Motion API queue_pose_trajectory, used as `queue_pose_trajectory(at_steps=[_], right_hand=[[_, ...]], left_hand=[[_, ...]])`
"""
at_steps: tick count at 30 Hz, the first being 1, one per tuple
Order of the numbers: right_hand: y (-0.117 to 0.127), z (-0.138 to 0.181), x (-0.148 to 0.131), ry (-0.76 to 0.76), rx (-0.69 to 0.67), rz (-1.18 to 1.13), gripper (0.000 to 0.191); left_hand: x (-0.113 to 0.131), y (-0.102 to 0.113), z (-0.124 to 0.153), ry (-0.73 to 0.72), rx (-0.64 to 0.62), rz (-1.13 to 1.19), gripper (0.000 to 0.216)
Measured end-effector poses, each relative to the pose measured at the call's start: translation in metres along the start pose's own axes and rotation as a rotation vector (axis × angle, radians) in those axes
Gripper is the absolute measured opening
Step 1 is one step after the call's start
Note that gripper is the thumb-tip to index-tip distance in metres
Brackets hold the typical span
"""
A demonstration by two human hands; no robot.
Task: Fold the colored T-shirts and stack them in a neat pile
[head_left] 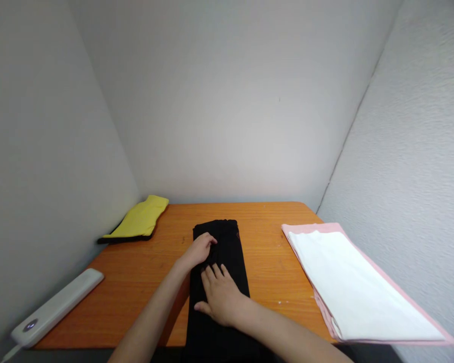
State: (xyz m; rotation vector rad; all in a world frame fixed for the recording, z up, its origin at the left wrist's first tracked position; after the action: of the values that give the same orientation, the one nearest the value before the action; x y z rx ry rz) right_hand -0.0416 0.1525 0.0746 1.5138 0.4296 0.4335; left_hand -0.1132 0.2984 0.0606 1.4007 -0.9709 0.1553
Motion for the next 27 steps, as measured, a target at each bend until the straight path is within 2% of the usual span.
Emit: queue_pose_trajectory(at_steps=[2,4,6,8,11,14,16,18,22,25,27], right_hand=[[0.013,0.010,-0.005,0.066,-0.025,-0.022,0.081],[0.031,0.020,-0.008,0.118,0.000,-0.061,0.068],[0.047,0.026,-0.005,0.087,0.074,-0.080,0.051],[0.052,0.030,0.004,0.019,0.146,-0.080,0.047],[0.033,0.034,0.015,0.007,0.129,-0.116,0.066],[-0.004,0.040,0.023,0.040,-0.033,-0.166,0.091],[-0.022,0.045,0.024,0.056,-0.108,-0.181,0.100],[-0.029,0.049,0.023,0.058,-0.129,-0.181,0.100],[-0.021,0.057,0.025,0.033,-0.099,-0.166,0.088],[-0.014,0.067,0.032,0.025,-0.069,-0.163,0.082],[-0.013,0.075,0.038,0.017,-0.056,-0.161,0.082]], left_hand=[[0.005,0.003,0.014,-0.090,0.015,-0.018,0.033],[0.008,0.004,0.026,-0.169,0.026,-0.079,0.035],[0.007,0.000,0.033,-0.216,0.007,-0.189,0.044],[0.002,-0.008,0.037,-0.215,-0.035,-0.307,0.054],[-0.004,-0.017,0.039,-0.177,-0.051,-0.395,0.059],[-0.007,-0.022,0.039,-0.174,-0.030,-0.394,0.061],[-0.008,-0.022,0.037,-0.168,-0.045,-0.335,0.063],[-0.011,-0.020,0.035,-0.150,-0.087,-0.205,0.062],[-0.017,-0.002,0.036,-0.116,-0.128,0.034,0.053],[-0.015,0.015,0.049,-0.176,-0.134,0.098,0.049],[-0.011,0.020,0.062,-0.243,-0.183,0.110,0.055]])
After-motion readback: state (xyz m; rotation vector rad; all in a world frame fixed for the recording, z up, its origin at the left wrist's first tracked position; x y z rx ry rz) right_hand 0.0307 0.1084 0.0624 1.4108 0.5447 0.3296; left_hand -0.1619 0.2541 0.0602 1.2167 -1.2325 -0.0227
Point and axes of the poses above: each hand's wrist, its own z-axis away from the middle knuckle, its own y-axis out of the back of the hand, x = y × z, the point moved 5 cm from there along -z, towards the middle knuckle, and after that the axes turned 12 degrees about z, right-handed, at the moved point
